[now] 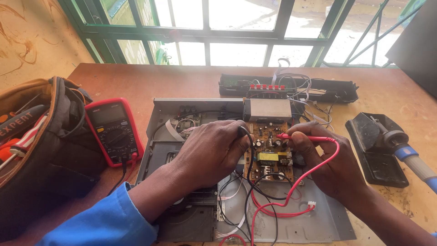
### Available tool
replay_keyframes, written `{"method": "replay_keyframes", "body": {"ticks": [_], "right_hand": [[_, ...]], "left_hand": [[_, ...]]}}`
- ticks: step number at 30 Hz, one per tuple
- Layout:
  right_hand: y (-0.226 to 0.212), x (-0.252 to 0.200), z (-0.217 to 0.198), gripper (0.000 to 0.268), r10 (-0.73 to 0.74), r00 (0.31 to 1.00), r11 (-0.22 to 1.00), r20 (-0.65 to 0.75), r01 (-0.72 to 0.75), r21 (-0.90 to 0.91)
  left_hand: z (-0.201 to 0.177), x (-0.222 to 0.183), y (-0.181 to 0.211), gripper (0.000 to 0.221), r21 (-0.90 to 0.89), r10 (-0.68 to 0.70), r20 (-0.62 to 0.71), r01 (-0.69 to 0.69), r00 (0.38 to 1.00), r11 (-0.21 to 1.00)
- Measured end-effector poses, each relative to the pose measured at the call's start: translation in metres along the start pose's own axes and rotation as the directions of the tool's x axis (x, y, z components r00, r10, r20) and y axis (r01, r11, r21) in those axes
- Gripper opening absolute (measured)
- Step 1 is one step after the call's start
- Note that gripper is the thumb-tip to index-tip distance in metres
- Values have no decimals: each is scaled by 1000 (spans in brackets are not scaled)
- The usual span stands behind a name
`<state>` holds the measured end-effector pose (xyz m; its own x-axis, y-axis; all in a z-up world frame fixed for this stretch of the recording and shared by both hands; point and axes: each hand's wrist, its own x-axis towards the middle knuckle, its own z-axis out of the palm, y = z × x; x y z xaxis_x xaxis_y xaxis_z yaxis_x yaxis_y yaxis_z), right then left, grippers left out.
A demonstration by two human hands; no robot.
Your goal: Using a multimeter to test various points on a circuit board for diagnostic purposes.
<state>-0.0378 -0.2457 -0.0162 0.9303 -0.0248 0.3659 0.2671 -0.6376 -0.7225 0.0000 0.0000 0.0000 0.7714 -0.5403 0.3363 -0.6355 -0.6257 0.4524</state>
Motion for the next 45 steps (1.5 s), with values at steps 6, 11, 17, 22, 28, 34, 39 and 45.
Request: {"method": "replay_keyframes", "body": {"ticks": [6,11,17,22,28,34,39,45], "right_hand": [[2,0,0,24,-31,999,999,-11,31,-41],[4,1,0,20,-96,995,993,-24,94,-71],[-2,1,-1,19,-293,956,955,16,293,-35],[-9,7,-2,28,-333,936,939,113,340,-48],[-13,18,8,30,-319,936,942,146,331,-62],[-10,24,17,28,-346,931,931,115,356,-83],[-8,27,17,26,-380,923,923,66,383,-42],[1,26,22,28,-177,981,975,74,185,-121]], "left_hand": [[-1,0,1,28,13,-12,19,11,1000,1000],[-2,0,2,24,-1,6,12,-5,1000,1000],[-2,-1,2,26,-1,-5,10,5,1000,1000],[-5,-2,4,26,-21,8,0,-8,1000,1000],[-7,-2,7,27,-49,49,-78,-53,996,997],[-10,-2,8,27,-123,93,-154,-113,984,986],[-9,2,5,25,-80,72,-146,-84,987,993],[-8,1,2,28,-73,54,-81,-60,995,996]]}}
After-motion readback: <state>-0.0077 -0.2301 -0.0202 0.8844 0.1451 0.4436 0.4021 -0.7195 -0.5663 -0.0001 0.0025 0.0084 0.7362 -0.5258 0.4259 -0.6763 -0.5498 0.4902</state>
